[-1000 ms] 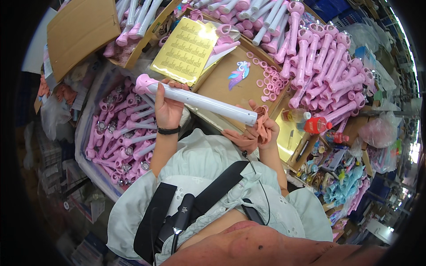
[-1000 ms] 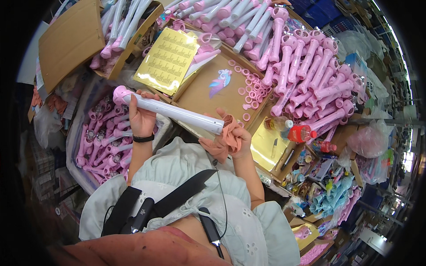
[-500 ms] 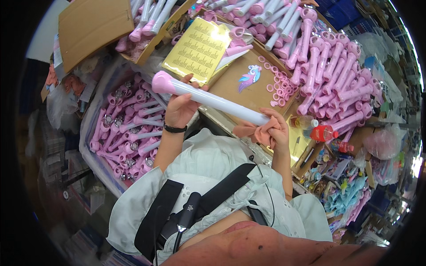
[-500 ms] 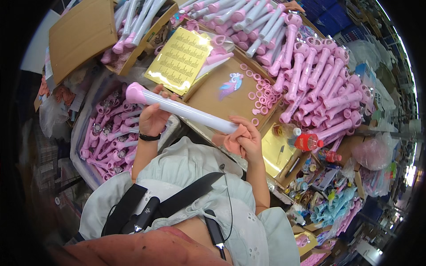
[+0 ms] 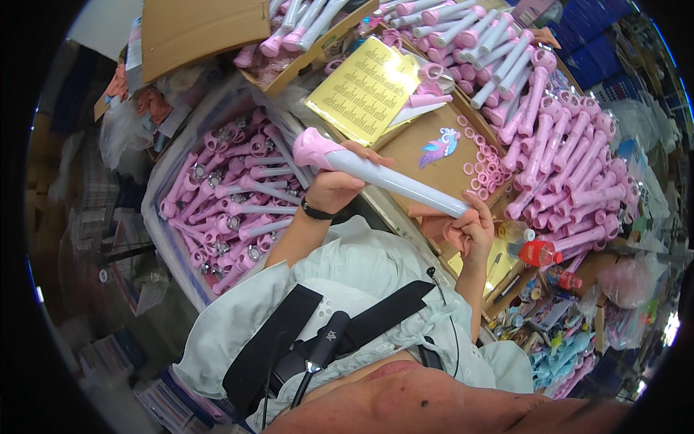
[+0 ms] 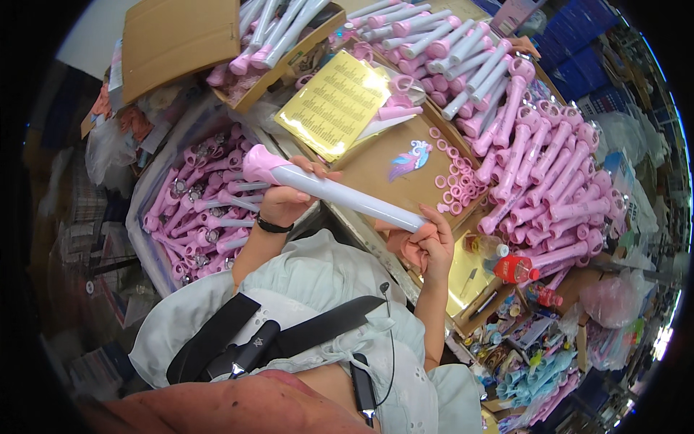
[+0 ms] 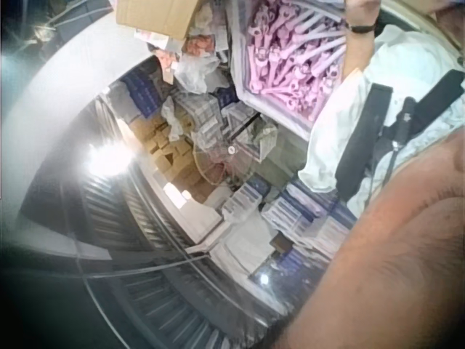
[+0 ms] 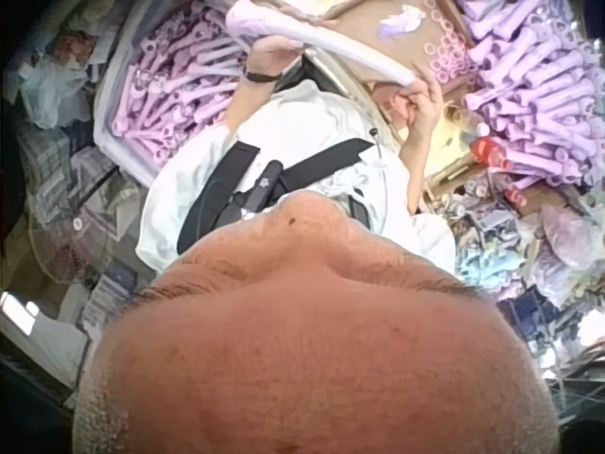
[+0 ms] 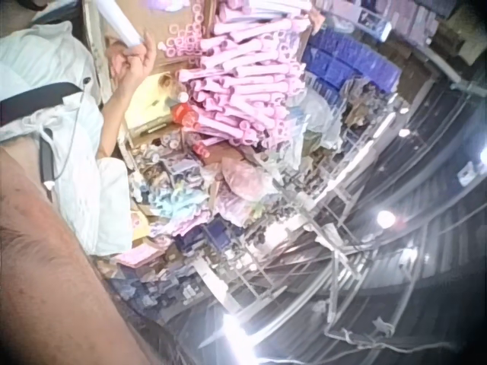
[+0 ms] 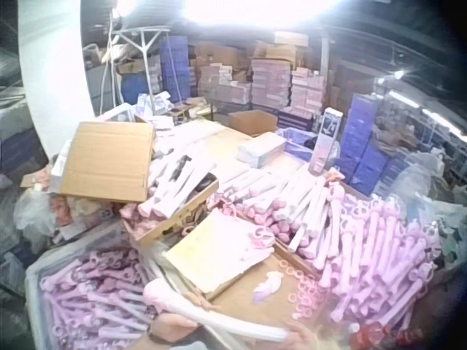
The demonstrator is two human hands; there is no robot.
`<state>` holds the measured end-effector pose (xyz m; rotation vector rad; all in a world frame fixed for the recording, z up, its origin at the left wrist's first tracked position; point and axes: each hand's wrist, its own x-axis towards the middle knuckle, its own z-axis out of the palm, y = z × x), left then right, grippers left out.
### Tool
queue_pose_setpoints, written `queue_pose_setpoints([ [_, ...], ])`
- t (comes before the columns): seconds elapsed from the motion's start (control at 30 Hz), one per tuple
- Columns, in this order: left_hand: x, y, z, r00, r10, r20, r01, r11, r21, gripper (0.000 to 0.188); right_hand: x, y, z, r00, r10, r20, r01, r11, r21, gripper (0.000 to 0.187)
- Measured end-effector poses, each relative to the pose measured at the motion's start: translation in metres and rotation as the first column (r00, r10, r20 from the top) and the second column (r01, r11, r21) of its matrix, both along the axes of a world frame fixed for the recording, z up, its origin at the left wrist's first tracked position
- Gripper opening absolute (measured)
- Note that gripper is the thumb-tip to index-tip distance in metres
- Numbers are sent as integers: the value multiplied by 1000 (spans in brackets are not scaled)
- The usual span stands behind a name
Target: The person repeatedly picks up pink bubble-blower handles and white plastic tubes, inserts the tubes into the handles, and places the assembled units into a cardboard box. The person also wipes the bubble-blower heads with a cloth between assemblies.
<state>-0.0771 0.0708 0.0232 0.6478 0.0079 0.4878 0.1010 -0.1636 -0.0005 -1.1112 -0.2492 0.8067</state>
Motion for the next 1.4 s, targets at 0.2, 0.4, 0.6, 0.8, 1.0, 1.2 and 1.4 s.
queue_pose_setpoints([
  [0.2,1,-9,11,995,91,-38,-86,989,124,42,1,9,-8,993,21,-120,-28,998,-54,55],
  [0.4,0,-17,19,983,174,-64,-135,907,398,41,0,21,-35,983,-154,-102,138,979,-151,54],
  [0.6,-2,-16,24,845,535,18,-160,219,962,38,-2,19,-41,964,-247,-96,239,967,-90,56],
  [0.8,-3,-17,21,847,528,-55,-114,282,953,38,-13,25,-32,974,-227,-9,226,973,-49,51],
  [1.0,-1,-20,18,862,503,-69,-91,287,953,37,-20,34,-16,958,-267,104,267,964,18,40],
  [1.2,1,-24,13,839,534,-105,-44,259,965,37,-36,44,34,845,-180,504,128,982,137,32],
  [1.4,10,-29,8,892,449,-48,-18,142,990,32,-47,87,72,-31,-28,999,-211,977,21,28],
])
